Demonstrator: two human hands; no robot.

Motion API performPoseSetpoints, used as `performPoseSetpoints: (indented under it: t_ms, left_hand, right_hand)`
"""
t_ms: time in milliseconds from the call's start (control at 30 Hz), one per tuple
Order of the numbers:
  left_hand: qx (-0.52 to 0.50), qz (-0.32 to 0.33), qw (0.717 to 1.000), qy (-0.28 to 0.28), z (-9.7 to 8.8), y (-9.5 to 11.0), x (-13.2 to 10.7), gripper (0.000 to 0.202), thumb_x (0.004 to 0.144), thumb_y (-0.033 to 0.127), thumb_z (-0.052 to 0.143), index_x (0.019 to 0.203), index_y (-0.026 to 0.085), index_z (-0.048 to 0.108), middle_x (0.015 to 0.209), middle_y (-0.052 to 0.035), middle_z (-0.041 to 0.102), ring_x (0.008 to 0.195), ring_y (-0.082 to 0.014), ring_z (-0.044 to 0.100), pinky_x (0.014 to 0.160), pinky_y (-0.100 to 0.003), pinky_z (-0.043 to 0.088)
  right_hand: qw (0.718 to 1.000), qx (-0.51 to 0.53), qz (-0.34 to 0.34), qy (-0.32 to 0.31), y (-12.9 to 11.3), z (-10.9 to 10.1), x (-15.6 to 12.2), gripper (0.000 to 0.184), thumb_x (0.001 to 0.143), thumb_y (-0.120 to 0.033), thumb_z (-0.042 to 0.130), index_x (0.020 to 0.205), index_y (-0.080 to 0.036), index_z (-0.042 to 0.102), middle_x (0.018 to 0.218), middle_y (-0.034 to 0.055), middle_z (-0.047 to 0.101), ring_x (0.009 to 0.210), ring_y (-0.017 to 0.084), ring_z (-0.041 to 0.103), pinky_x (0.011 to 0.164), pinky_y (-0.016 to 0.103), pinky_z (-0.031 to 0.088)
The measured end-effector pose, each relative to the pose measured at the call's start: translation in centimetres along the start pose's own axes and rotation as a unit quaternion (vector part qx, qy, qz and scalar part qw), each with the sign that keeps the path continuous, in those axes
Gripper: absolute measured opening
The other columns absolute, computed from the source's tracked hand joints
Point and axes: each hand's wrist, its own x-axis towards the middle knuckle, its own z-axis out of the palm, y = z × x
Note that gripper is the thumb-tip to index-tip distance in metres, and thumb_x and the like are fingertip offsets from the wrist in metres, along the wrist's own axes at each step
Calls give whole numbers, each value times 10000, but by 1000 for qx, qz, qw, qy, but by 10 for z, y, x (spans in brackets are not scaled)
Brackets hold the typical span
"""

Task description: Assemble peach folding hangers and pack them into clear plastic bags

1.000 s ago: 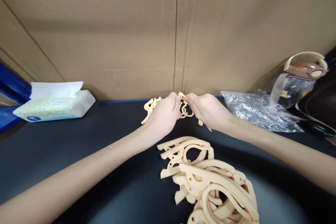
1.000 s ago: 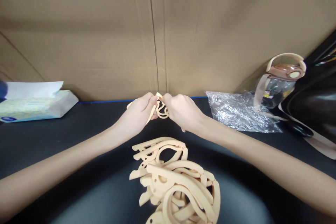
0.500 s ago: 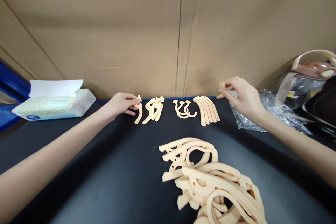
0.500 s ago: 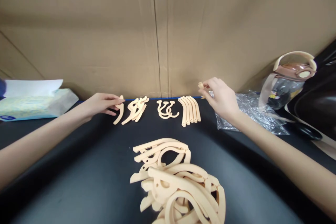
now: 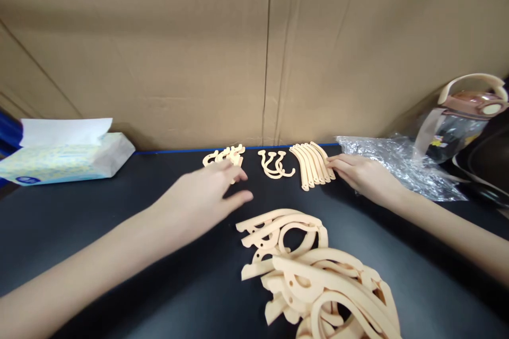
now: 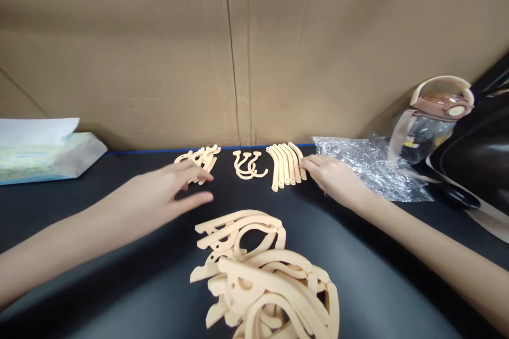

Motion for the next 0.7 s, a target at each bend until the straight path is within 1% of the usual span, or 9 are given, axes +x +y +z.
performPoseSetpoints:
  t_ms: [67,133,233,300,400,467,500,567,700]
  left_hand:
    - [-12,30,998,-59,7,6,-10,353,825,545,642,1043,283,734,1079,-35,730,936,-287,688,735,-340,450]
    - [-21,43,994,-96,15,7,-17,351,781,531,680,1027,287,734,995,-25,731,850,-264,680,664,-320,412]
    - [-28,37,992,-115,26,3,-19,329,731,449,707,1008,270,719,927,-20,705,730,-233,633,596,-304,351]
    - [-39,28,991,-124,30,0,-17,319,722,419,703,1001,263,703,893,-10,698,678,-212,604,578,-295,340]
    - [-71,23,985,-155,31,-3,-11,323,708,467,715,945,249,681,834,9,703,636,-189,598,556,-277,374]
    - [-89,23,980,-178,29,-2,-9,319,731,512,686,896,240,664,762,18,685,624,-186,608,537,-268,396]
    - [-91,24,979,-181,27,-1,-9,303,749,512,662,876,237,656,734,19,671,625,-187,609,532,-267,396]
    - [-78,26,983,-166,26,2,-9,238,774,457,623,865,238,643,726,14,656,644,-193,603,549,-276,383]
    - [-29,34,994,-99,27,10,-14,104,776,306,580,844,242,625,795,-13,654,718,-217,587,624,-307,349]
  right_hand:
    - [1000,7,-3,-1,0,-1,0,358,1043,-179,379,1076,-159,735,1140,158,785,936,280,771,814,438,631]
    - [1000,15,-3,1,-1,0,-2,365,1050,-185,375,1130,-160,730,1174,151,784,968,276,779,834,435,640]
    - [1000,28,-2,4,-3,0,-2,387,1028,-148,374,1192,-164,725,1220,146,779,1022,274,777,868,445,644]
    - [999,35,1,9,-6,-1,-1,402,1012,-134,375,1201,-163,728,1194,150,787,1007,285,777,867,476,643]
    - [998,50,6,21,-19,-9,3,372,1037,-178,383,1166,-147,732,1102,162,797,951,310,776,844,517,634]
    - [997,68,0,27,-36,-17,5,341,1064,-218,401,1132,-145,727,1080,153,790,956,297,769,840,486,631]
    - [996,82,-7,23,-46,-22,6,324,1076,-237,415,1127,-149,722,1091,142,785,981,275,763,849,446,630]
    - [993,116,-38,9,-66,-31,9,282,1082,-323,484,1129,-178,721,1101,96,776,1021,229,741,886,376,614]
    - [975,200,-79,-51,-96,-41,16,315,1045,-432,586,1168,-181,730,1106,89,746,1011,235,712,886,397,579]
